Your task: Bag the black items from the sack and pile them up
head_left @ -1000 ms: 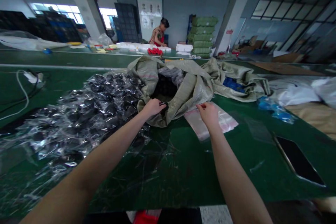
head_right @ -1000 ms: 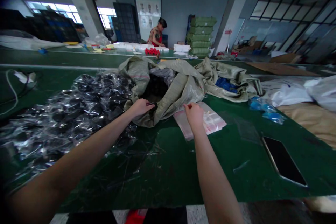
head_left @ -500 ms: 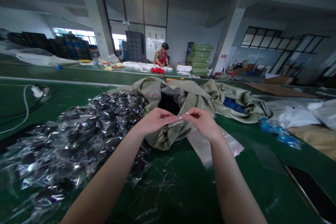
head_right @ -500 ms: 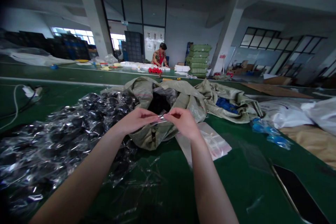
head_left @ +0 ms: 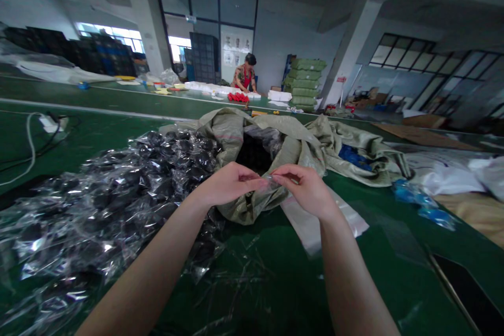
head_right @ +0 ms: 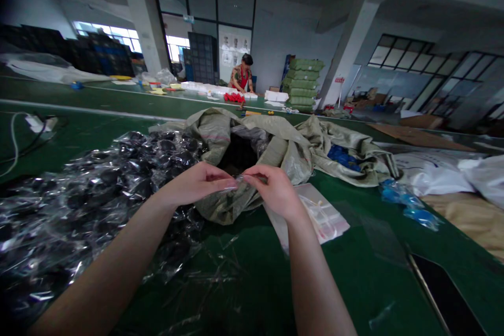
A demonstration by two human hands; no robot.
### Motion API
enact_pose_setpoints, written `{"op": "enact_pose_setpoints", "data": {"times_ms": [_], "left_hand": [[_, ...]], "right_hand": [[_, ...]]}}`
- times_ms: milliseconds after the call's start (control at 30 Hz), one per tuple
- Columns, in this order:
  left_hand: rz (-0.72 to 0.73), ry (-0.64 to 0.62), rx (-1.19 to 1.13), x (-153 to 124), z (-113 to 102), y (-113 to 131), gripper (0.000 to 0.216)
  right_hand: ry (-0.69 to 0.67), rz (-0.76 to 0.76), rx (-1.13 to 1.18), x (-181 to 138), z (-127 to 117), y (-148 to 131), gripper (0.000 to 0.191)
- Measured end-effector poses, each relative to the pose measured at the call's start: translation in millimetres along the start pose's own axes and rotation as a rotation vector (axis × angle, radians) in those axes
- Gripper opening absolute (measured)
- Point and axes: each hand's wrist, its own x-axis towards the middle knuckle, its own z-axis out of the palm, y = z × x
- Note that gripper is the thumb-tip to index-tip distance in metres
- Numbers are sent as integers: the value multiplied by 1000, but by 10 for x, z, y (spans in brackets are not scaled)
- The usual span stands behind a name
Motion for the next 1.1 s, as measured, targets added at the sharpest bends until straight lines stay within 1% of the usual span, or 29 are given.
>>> {"op": "enact_pose_setpoints", "data": {"times_ms": [167, 267, 333, 433, 500, 567, 700, 767, 867, 967, 1100], "left_hand": [[-3, 39, 63, 24, 62, 3, 36], [22, 118, 157, 47, 121, 12, 33], [36, 241, 278, 54, 151, 20, 30], [18, 445, 496, 49, 180, 32, 28], [18, 516, 592, 36, 195, 37, 27], [42, 544, 638, 23, 210, 41, 26], [83, 573, 680, 8, 228, 47, 24], [102, 579, 691, -2, 229, 56, 23], [137, 578, 692, -39, 231, 94, 21], [183, 581, 673, -113, 239, 169, 19], [244, 639, 646, -234, 240, 294, 15]], "right_hand": [[-48, -27, -51, 13, 0, 5, 16], [-52, -32, -103, 27, 22, 4, 19], [23, -45, -158, 28, 55, -10, 24], [258, -49, -264, 9, 139, -71, 35], [357, -2, -352, -11, 208, -130, 42], [381, 56, -442, -28, 268, -180, 43], [342, 129, -544, -30, 314, -204, 19], [325, 138, -546, -26, 302, -198, 17], [354, 95, -526, -38, 277, -226, 19], [385, 14, -502, -76, 269, -316, 22], [418, -111, -476, -146, 280, -459, 23]]}}
